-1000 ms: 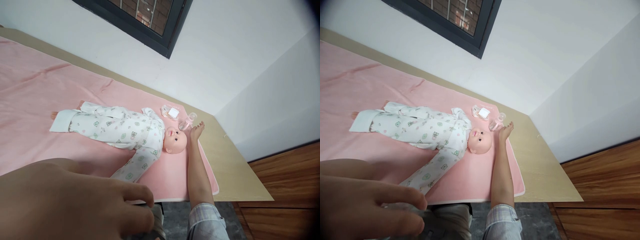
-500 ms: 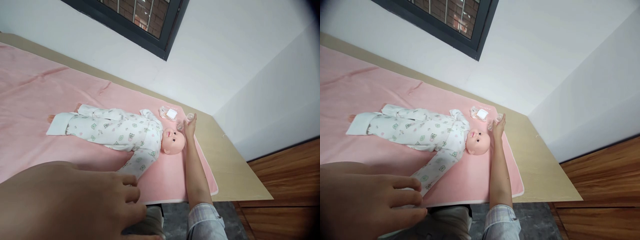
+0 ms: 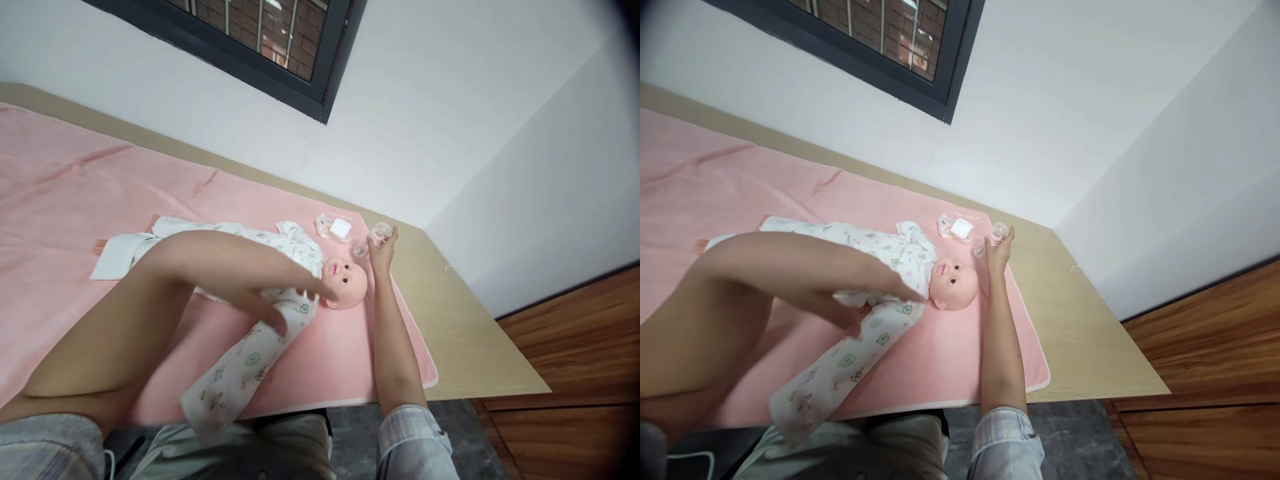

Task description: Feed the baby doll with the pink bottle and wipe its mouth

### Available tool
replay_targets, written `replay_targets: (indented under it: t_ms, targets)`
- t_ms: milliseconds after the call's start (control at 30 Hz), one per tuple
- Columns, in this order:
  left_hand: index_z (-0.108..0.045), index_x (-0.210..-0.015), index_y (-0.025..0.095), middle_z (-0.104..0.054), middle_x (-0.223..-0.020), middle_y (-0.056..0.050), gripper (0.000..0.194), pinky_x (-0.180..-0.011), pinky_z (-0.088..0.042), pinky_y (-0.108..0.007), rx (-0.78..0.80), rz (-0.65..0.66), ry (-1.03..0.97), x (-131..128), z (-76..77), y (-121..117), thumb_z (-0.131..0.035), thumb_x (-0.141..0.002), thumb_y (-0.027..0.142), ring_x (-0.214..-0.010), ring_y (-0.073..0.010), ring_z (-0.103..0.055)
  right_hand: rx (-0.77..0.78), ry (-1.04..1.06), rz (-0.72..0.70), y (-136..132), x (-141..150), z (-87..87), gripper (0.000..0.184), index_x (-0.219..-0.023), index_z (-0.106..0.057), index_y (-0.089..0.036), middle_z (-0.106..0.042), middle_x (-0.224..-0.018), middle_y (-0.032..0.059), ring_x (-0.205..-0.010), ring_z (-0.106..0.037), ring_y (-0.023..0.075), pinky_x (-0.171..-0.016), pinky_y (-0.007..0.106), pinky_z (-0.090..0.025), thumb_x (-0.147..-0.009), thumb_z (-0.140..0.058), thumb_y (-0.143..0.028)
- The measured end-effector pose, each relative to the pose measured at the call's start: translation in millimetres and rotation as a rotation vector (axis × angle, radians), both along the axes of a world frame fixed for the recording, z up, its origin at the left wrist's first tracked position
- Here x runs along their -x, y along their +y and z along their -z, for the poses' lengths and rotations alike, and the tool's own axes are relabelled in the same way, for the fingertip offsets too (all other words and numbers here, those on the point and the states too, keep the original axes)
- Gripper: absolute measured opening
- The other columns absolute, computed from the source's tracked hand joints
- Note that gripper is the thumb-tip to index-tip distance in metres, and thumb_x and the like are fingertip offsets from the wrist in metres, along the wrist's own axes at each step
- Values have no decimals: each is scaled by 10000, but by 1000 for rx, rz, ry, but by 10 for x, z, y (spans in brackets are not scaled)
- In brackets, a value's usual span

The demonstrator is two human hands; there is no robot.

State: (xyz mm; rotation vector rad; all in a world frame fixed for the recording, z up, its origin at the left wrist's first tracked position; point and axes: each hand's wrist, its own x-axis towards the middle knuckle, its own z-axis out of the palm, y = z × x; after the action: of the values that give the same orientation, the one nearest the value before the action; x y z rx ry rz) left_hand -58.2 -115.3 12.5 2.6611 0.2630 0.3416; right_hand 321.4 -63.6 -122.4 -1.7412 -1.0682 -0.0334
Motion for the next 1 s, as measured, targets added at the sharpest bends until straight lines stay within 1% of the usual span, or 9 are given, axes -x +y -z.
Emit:
replay_targets:
  t_ms: [100,167,233,333,400,533,667,800,1000]
  targets:
    - [-580,-1474,356,-657,-1397,-39,599,-971,-547,-345,162,103,1,-111,34,305,-676,-887,426,-1240,-278,-642,-123,41,-27,-55,123,-226,941,-1603,-144,-150,-558,-1419,201,-1193,-650,252,-1062,395,-511,-820,-627,-345]
    - [-444,-1568,329,-581,-1481,-78,677,-1027,-524,-368,216,51,-135,-193,104,464,-640,-926,422,-1310,-280,-593,-224,97,-79,-93,248,-384,969,-1600,-153,-176,-518,-1455,203,-1190,-647,247,-1037,399,-533,-797,-661,-365]
    - [-365,-1603,302,-536,-1511,-109,728,-1061,-509,-390,216,-36,-287,-279,196,571,-635,-938,420,-1336,-281,-568,-320,143,-191,-144,411,-524,981,-1599,-149,-225,-486,-1490,190,-1235,-622,249,-1027,418,-546,-790,-680,-391]
    - [-373,-1588,265,-525,-1500,-134,739,-1085,-496,-434,179,-158,-446,-394,317,628,-651,-925,438,-1335,-300,-555,-403,208,-398,-254,723,-679,991,-1590,-164,-318,-429,-1557,147,-1361,-543,273,-1054,455,-541,-787,-730,-452]
    - [-394,-1572,254,-517,-1502,-138,739,-1076,-498,-453,124,-209,-491,-449,357,616,-661,-916,462,-1308,-313,-567,-408,253,-526,-335,962,-735,1003,-1586,-178,-357,-401,-1586,124,-1431,-484,288,-1089,471,-523,-784,-767,-484]
    - [-446,-1537,216,-507,-1520,-141,715,-1088,-471,-453,-23,-270,-473,-490,354,563,-665,-916,495,-1300,-324,-565,-370,329,-715,-443,1422,-730,989,-1577,-227,-386,-412,-1583,99,-1453,-462,285,-1133,493,-503,-782,-790,-553]
    - [-521,-1462,208,-616,-1406,-111,649,-1002,-510,-411,-47,-353,-481,-478,315,528,-677,-869,420,-1206,-311,-626,-330,378,-800,-464,1681,-649,933,-1546,-302,-377,-454,-1550,87,-1417,-499,265,-1148,499,-499,-780,-798,-570]
    - [-581,-1378,203,-693,-1280,-80,597,-925,-532,-377,-52,-400,-470,-470,297,514,-687,-814,364,-1131,-305,-667,-322,401,-807,-446,1700,-614,888,-1485,-385,-341,-530,-1467,83,-1380,-534,251,-1159,497,-489,-749,-832,-557]
    - [-587,-1384,186,-683,-1320,-89,609,-953,-521,-393,-131,-426,-436,-464,316,564,-674,-804,348,-1137,-316,-668,-296,414,-792,-440,1623,-649,826,-1454,-436,-304,-586,-1419,94,-1395,-531,266,-1184,530,-454,-774,-794,-606]
